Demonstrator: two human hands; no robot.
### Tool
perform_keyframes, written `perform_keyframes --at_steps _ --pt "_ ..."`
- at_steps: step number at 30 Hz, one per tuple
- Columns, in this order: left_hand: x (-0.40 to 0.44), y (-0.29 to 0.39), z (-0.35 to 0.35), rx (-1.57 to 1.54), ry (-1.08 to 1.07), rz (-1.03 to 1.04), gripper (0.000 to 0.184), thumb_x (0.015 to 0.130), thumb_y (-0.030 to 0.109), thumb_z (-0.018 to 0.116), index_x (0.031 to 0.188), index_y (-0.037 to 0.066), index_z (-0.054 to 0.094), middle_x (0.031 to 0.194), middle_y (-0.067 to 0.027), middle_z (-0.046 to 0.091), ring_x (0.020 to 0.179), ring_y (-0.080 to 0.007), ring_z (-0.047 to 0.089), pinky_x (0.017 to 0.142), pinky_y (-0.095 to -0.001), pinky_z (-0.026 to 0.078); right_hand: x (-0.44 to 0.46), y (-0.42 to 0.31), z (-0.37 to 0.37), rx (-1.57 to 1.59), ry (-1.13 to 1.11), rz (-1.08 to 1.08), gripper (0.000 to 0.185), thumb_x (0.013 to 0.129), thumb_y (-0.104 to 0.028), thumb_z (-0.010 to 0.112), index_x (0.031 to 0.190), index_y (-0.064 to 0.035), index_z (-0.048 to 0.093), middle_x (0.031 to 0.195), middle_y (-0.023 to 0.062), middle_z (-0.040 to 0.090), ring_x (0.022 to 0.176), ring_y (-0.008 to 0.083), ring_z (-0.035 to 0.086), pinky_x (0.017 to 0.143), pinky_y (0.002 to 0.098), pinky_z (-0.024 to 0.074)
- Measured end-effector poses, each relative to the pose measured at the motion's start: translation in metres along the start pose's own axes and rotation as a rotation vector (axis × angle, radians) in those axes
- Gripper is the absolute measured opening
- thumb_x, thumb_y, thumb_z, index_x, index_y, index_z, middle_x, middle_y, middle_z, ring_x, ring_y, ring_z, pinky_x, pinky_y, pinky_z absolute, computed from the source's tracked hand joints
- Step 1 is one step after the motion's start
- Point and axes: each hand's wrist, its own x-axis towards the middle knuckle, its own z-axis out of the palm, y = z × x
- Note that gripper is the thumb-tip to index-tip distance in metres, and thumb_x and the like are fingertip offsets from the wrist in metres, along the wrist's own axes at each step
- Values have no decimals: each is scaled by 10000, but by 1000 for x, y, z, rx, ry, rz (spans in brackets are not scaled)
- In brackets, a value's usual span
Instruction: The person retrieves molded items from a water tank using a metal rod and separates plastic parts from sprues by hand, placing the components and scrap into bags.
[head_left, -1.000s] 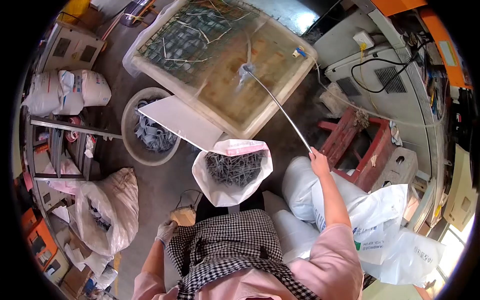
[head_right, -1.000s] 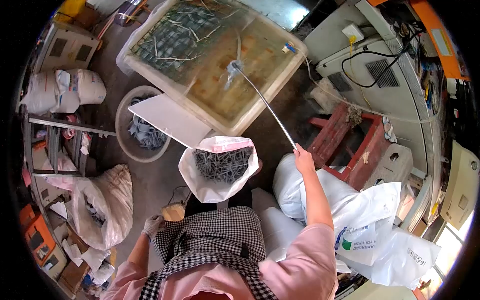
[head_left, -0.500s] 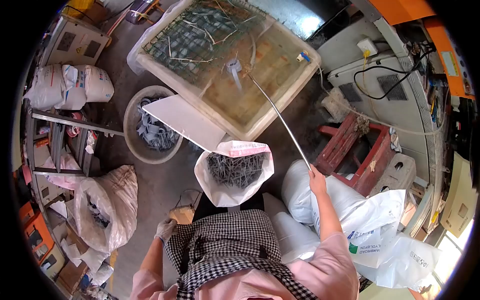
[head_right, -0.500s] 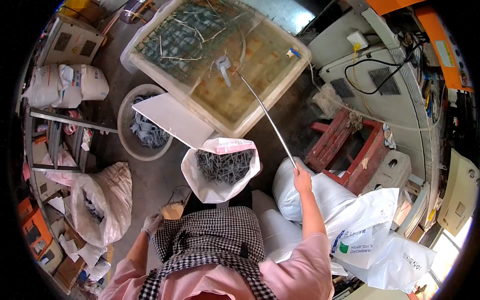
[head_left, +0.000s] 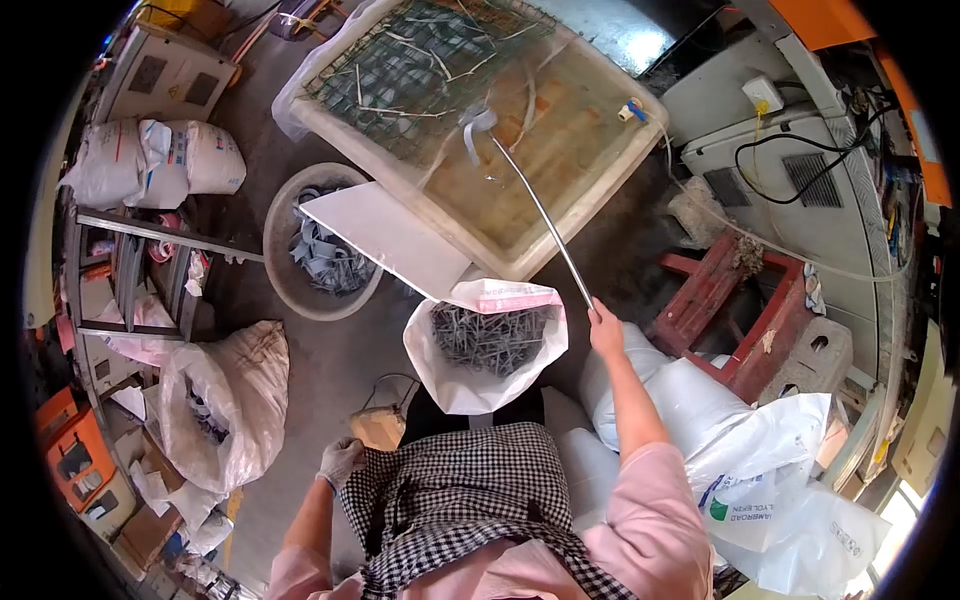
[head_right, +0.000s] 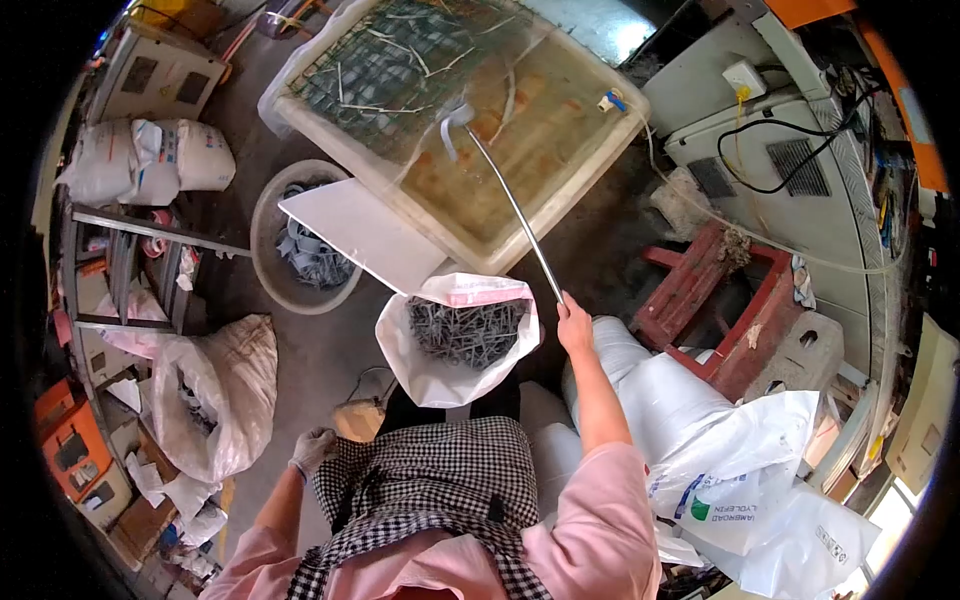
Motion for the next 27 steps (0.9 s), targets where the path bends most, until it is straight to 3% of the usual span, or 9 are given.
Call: perform_keyframes --at_steps 6,7,11,19,27 --pt "1 -7 1 -21 -1 -24 220 900 184 583 1030 6 586 789 -36 584 631 -117 573 568 -253 513 -57 14 -8 -45 -58 149 349 927 -202 512 1261 -102 536 1105 218 606 999 391 587 836 422 469" --pt "0 -4 3 7 18 -21 225 899 180 586 1035 1 584 793 -37 586 638 -119 576 571 -254 513 -67 20 -6 2 12 66 351 933 -202 505 1267 -97 532 1109 224 603 996 393 588 828 426 469" --pt "-1 11 8 58 -22 10 218 902 176 579 1032 1 583 798 -38 587 662 -125 585 591 -260 521 -80 29 -10 26 26 105 348 935 -191 499 1267 -91 531 1107 226 603 987 395 591 829 426 472" --pt "-3 23 14 105 -28 59 166 903 165 584 970 14 587 740 -8 546 610 -96 539 552 -227 473 -61 -4 -19 -167 6 32 379 943 -268 463 1317 -209 482 964 233 632 869 427 596 767 488 472" --pt "-6 26 13 29 -50 32 173 902 177 590 969 18 593 760 -16 553 612 -99 543 555 -232 485 -40 -27 -16 -301 -64 106 380 949 -289 427 1323 -237 468 943 238 631 873 448 588 788 522 459"
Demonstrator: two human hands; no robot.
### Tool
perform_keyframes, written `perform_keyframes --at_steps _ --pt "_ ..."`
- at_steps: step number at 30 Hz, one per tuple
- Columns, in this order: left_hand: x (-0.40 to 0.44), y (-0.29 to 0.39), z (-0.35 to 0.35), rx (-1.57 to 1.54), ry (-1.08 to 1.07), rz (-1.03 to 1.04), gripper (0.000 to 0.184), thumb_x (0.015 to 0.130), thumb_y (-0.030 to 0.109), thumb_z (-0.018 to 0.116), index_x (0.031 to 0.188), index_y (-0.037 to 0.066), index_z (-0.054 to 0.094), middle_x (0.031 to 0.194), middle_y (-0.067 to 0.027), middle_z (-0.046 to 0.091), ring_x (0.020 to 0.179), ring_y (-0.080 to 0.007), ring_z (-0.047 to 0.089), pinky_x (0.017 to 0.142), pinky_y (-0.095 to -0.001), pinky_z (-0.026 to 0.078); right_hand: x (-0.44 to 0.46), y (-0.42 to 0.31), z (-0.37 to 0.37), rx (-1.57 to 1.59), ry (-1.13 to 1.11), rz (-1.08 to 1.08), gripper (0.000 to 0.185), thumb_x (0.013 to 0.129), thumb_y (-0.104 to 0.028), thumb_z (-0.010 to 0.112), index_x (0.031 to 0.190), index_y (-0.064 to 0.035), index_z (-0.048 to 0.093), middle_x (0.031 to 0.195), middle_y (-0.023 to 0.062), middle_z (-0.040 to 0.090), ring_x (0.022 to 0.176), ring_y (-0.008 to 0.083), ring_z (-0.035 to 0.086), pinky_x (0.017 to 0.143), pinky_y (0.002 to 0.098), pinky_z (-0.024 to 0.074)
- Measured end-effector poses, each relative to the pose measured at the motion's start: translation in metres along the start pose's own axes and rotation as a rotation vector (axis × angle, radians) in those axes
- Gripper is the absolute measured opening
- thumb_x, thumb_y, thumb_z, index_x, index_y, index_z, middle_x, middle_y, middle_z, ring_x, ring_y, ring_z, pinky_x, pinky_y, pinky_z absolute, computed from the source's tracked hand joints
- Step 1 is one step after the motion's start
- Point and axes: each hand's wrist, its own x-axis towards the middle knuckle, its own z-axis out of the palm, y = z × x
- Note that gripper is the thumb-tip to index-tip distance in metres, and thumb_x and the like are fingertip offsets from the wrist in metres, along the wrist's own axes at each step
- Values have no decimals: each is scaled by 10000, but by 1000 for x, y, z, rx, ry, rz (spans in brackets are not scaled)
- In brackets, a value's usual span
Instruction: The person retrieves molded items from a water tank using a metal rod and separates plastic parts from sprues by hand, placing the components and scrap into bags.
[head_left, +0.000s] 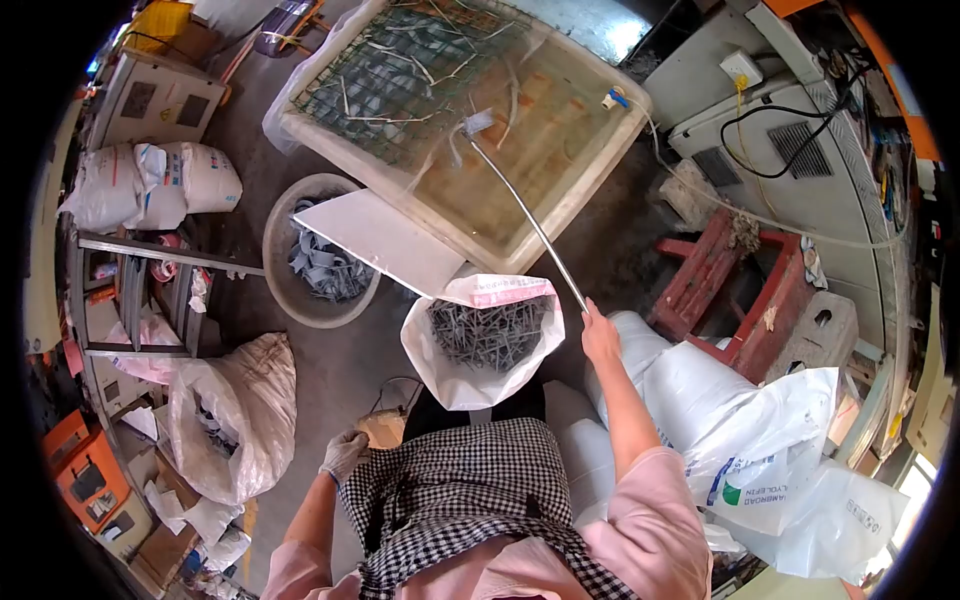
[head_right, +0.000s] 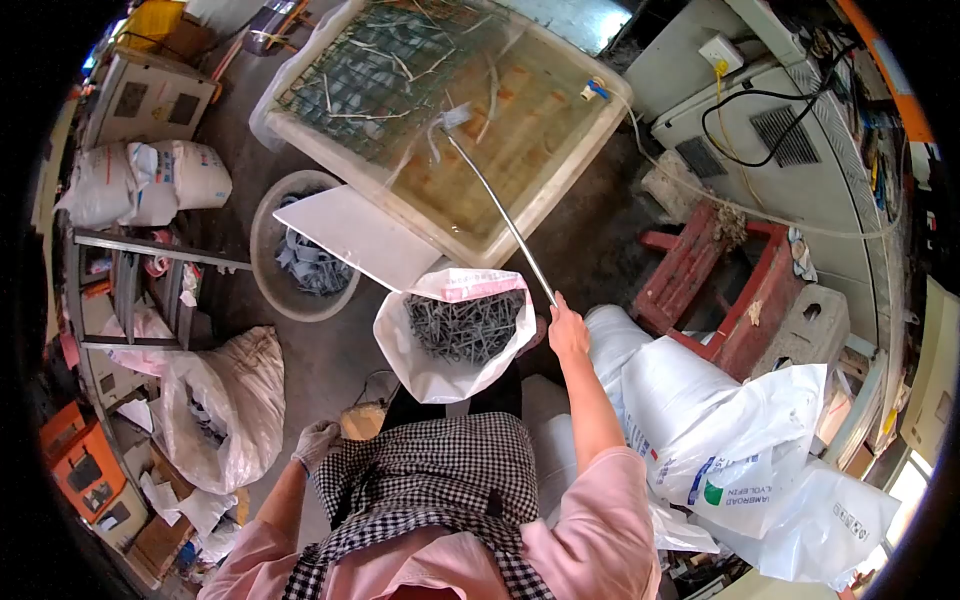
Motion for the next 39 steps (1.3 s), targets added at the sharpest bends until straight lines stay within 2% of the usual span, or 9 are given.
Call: perform_keyframes --at_steps 7,14,17,20,22,25,31,35,39 --pt "7 -1 -1 58 8 34 181 896 177 594 987 21 595 790 -33 568 632 -118 567 588 -249 517 40 -14 4 166 41 20 365 935 -254 476 1277 -132 518 1024 254 609 963 438 574 831 500 456" --pt "9 1 -1 10 -51 0 188 899 185 583 984 18 598 778 -27 566 638 -109 565 580 -249 512 -10 32 1 144 60 30 348 939 -258 469 1274 -188 528 976 257 617 898 450 575 783 510 448" --pt "7 4 7 116 34 -1 175 901 179 579 966 17 596 770 -18 560 635 -101 558 565 -243 500 -12 44 3 136 72 7 384 946 -300 458 1325 -242 474 939 245 633 883 443 590 774 510 467" --pt "10 5 9 76 -1 -3 186 902 181 579 980 12 595 770 -16 568 636 -102 562 560 -242 499 15 34 9 98 63 9 387 949 -296 451 1330 -231 470 940 241 635 879 442 594 773 514 467" --pt "7 9 12 23 -4 -7 198 903 176 575 1004 8 598 774 -16 578 648 -102 569 574 -237 503 37 25 17 207 154 -52 353 940 -249 474 1279 -160 523 987 265 609 899 435 583 772 506 456" --pt "7 9 12 175 36 27 216 903 183 574 1023 5 600 790 -24 592 662 -103 578 587 -231 507 60 13 25 199 114 -39 350 939 -250 475 1273 -157 526 990 264 608 914 432 582 785 507 456" --pt "9 2 13 215 50 2 237 901 202 583 1027 2 599 812 -26 601 677 -100 581 606 -235 510 95 -2 32 230 66 -44 342 935 -229 487 1262 -143 535 1040 255 603 988 413 572 838 455 466" --pt "9 2 23 141 61 -4 249 903 203 585 1039 -5 596 819 -26 600 695 -101 581 618 -239 510 133 -11 52 345 83 -146 312 922 -183 515 1224 -122 565 1086 248 592 1042 394 561 858 404 470" --pt "11 1 34 120 33 2 263 911 186 577 1069 -23 586 840 -32 604 705 -105 579 622 -232 499 157 -34 64 393 62 -188 297 913 -170 531 1196 -93 579 1071 244 601 1032 396 565 852 397 471"
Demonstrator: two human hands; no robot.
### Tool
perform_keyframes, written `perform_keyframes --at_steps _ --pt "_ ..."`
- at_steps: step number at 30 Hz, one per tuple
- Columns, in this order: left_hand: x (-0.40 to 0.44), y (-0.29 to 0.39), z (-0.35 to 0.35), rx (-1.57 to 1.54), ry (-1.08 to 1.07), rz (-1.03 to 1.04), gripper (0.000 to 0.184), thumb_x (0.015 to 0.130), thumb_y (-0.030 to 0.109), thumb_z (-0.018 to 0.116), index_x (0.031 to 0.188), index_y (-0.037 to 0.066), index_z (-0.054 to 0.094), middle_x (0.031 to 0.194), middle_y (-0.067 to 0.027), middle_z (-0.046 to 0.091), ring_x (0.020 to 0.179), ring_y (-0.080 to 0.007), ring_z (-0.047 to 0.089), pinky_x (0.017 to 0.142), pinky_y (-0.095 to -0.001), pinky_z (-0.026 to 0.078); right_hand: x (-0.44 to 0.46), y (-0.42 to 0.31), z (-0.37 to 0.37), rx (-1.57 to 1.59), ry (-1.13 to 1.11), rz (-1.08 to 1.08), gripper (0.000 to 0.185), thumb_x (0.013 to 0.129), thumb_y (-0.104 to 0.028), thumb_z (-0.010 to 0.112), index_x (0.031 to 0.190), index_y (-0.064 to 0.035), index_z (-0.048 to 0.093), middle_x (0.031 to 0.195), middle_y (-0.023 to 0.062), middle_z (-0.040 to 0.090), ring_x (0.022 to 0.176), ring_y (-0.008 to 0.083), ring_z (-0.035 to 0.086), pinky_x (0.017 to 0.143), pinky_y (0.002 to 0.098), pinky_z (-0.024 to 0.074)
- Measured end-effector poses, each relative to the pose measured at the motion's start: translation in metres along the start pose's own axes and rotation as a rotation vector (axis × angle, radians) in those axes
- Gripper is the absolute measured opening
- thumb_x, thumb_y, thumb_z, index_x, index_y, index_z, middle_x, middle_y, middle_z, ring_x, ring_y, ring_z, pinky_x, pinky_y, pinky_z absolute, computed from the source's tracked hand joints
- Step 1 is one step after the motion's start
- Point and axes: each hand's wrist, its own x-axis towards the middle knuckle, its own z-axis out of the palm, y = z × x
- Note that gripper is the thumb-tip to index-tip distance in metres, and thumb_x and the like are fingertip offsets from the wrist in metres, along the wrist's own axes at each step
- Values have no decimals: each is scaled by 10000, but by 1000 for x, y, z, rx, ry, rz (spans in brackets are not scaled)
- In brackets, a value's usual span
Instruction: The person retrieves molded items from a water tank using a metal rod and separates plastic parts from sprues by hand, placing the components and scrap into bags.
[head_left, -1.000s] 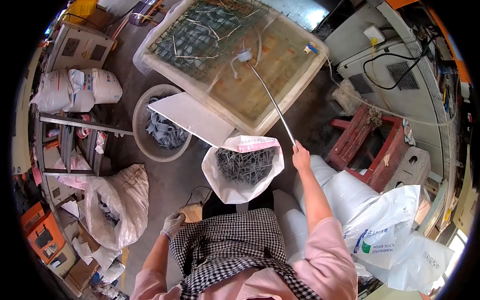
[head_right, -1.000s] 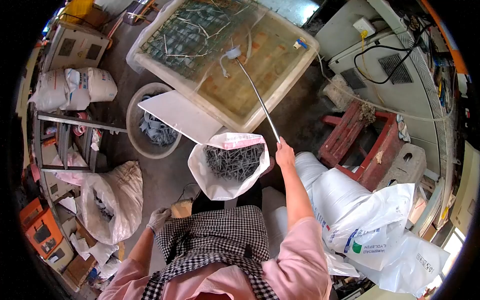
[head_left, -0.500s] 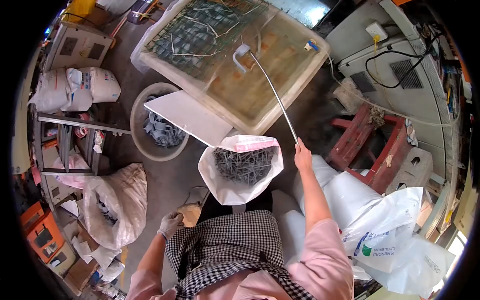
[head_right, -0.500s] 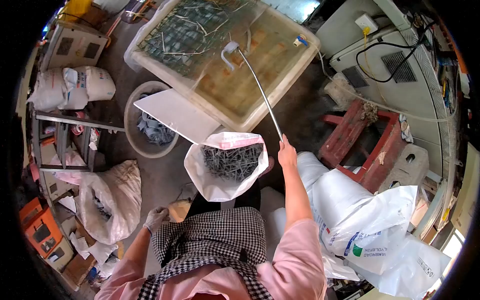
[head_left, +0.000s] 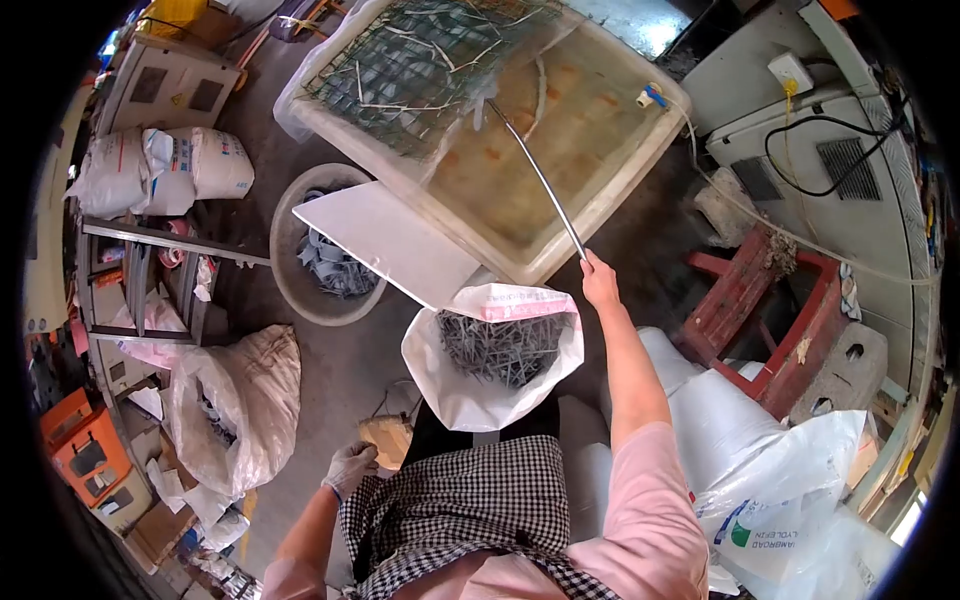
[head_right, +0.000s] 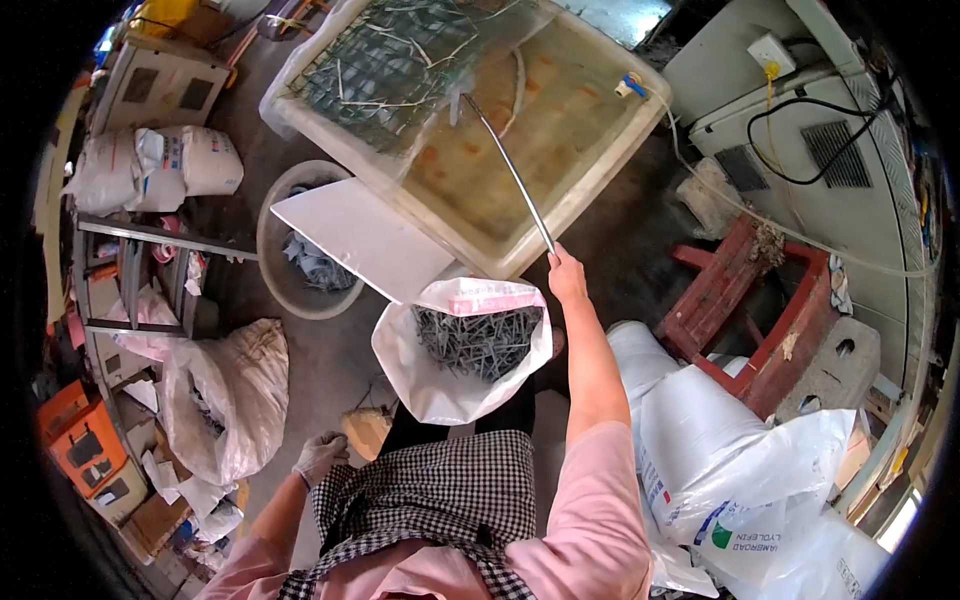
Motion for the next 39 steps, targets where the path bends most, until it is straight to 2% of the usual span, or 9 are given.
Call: perform_keyframes --at_steps 2,7,14,18,26,28,34,36,39 --pt "2 -3 6 -31 11 15 256 908 175 581 1064 -27 587 836 -35 604 694 -106 574 615 -229 492 13 -8 11 34 -23 -6 296 912 -199 508 1195 -140 568 1038 261 591 991 438 545 819 470 465" --pt "-1 11 18 16 35 19 258 909 161 570 1053 -53 586 833 -40 601 723 -109 579 640 -240 500 67 -17 52 61 -21 -68 343 899 -218 541 1205 -67 564 1042 249 603 989 417 563 821 443 467" --pt "17 -2 21 -47 76 18 260 905 161 573 1071 -39 587 861 -38 608 734 -115 583 692 -257 521 133 -58 89 68 10 -132 345 910 -221 525 1215 -64 567 1058 245 605 989 405 574 816 430 472" --pt "22 -6 25 -55 69 -9 256 909 153 568 1079 -38 583 892 -49 607 762 -120 584 695 -260 524 136 -41 107 138 -18 -161 357 915 -229 526 1231 -66 552 1062 236 609 985 406 573 807 424 469" --pt "27 5 22 -29 28 16 274 914 167 559 1095 -37 586 884 -58 616 759 -124 583 688 -262 518 42 18 18 -12 -25 -174 317 920 -237 515 1233 -199 544 974 251 595 914 450 551 742 491 467" --pt "30 3 18 16 4 40 248 931 174 553 1062 -33 590 888 -50 614 758 -124 597 673 -262 522 18 26 -15 -105 -67 -51 304 926 -260 505 1222 -217 556 953 252 600 922 447 553 754 484 472" --pt "33 -8 20 -27 -12 31 247 920 173 574 1062 -27 597 879 -51 621 746 -123 601 675 -250 515 -1 22 -57 -85 -156 -55 316 916 -274 537 1196 -138 592 1040 222 620 1013 387 578 840 407 480" --pt "29 -10 22 -2 -3 44 252 912 186 574 1051 -21 611 875 -50 631 749 -121 598 682 -254 506 9 4 -49 -77 -239 -47 326 911 -278 551 1181 -103 601 1085 207 616 1055 358 574 869 379 470" --pt "26 -11 22 54 26 49 256 902 195 578 1038 -17 624 873 -48 640 751 -120 594 692 -259 497 28 -8 -8 -41 -257 -119 337 911 -273 551 1200 -103 583 1066 232 609 1046 384 563 857 387 471"
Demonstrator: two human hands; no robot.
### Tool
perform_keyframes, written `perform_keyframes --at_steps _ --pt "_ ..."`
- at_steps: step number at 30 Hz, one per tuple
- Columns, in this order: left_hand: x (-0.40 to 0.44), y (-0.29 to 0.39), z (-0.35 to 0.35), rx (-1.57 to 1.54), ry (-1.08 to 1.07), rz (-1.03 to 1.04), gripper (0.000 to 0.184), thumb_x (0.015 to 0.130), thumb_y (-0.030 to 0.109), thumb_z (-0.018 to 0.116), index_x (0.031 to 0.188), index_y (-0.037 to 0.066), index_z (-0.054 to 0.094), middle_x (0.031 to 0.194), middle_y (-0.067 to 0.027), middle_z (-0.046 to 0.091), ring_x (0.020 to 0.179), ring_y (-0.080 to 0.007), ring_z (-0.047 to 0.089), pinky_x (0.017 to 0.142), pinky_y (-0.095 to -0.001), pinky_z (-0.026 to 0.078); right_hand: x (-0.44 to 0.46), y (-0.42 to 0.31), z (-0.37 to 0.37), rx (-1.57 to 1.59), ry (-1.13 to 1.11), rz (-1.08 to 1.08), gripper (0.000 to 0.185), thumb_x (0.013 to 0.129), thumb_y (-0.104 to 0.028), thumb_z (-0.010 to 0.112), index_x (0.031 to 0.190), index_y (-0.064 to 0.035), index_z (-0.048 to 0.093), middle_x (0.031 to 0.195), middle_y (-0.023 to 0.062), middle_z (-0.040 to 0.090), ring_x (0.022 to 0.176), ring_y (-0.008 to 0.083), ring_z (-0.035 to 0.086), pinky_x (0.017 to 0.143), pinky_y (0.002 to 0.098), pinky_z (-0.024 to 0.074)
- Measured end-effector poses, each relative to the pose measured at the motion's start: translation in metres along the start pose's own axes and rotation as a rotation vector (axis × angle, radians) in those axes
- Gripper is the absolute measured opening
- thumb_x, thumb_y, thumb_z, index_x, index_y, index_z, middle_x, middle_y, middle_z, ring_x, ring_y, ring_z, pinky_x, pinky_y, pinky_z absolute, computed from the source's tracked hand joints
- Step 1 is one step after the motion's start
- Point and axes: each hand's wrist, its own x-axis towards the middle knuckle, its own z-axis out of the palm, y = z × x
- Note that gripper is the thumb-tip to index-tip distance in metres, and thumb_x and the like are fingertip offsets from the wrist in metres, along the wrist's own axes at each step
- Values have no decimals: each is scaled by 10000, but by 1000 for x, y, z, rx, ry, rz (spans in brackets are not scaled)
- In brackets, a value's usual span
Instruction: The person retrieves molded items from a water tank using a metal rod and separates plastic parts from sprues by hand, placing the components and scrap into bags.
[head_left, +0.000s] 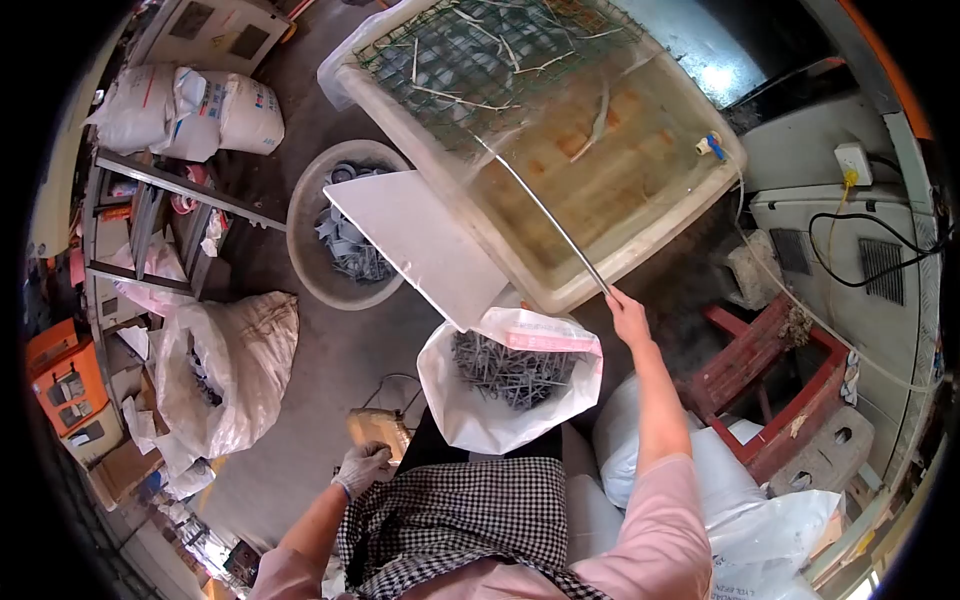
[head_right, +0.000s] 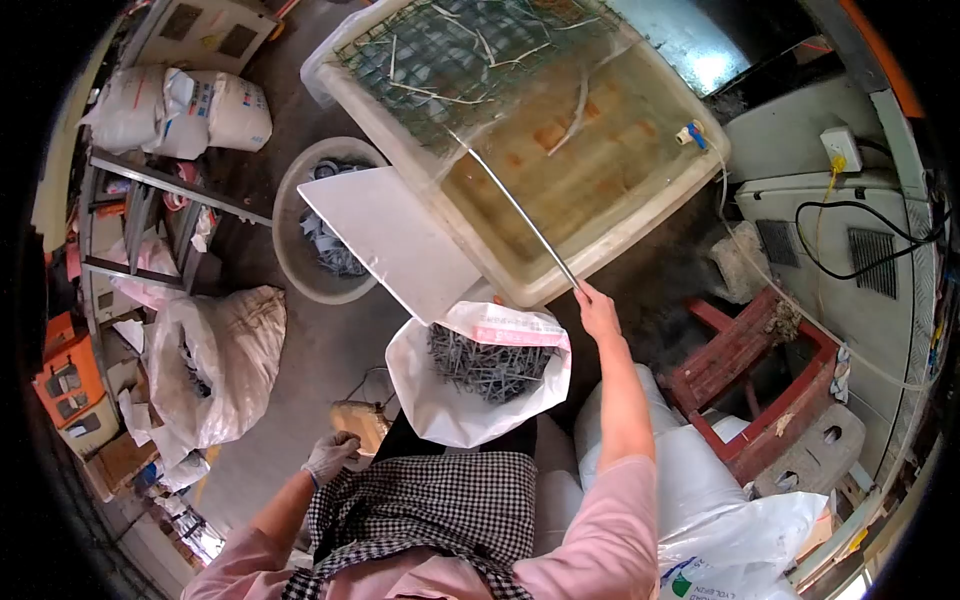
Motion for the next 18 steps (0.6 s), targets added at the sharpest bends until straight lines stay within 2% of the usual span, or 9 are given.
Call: perform_keyframes --at_steps 3,4,7,14,18 --pt "1 -8 -1 -7 22 0 258 906 181 582 1057 -27 609 866 -52 634 741 -124 601 685 -258 507 35 -2 50 31 69 -117 334 910 -264 551 1199 -100 580 1038 241 613 1010 397 572 831 394 473" --pt "1 -11 -2 -40 25 11 263 913 170 581 1077 -35 595 858 -56 627 732 -127 609 673 -257 516 39 -26 53 37 -17 11 333 910 -261 552 1197 -94 581 1023 238 619 980 399 582 818 397 473" --pt "3 -19 -1 -130 55 -28 266 911 170 582 1082 -34 589 857 -57 624 731 -128 606 677 -260 518 64 -47 84 90 16 13 335 907 -269 556 1189 -90 589 1014 227 627 960 393 591 807 398 476" --pt "-3 -31 -2 -154 79 -51 250 898 166 568 1050 -28 605 858 -48 630 760 -114 589 715 -260 496 120 -67 143 226 93 -130 340 911 -273 544 1188 -82 590 1040 222 625 978 383 589 811 404 471" --pt "-7 -20 -6 -135 58 -50 249 899 177 569 1038 -27 605 831 -42 623 746 -111 578 701 -255 490 89 -64 108 139 57 -116 315 916 -253 528 1193 -111 584 1018 258 602 974 423 556 792 427 461"
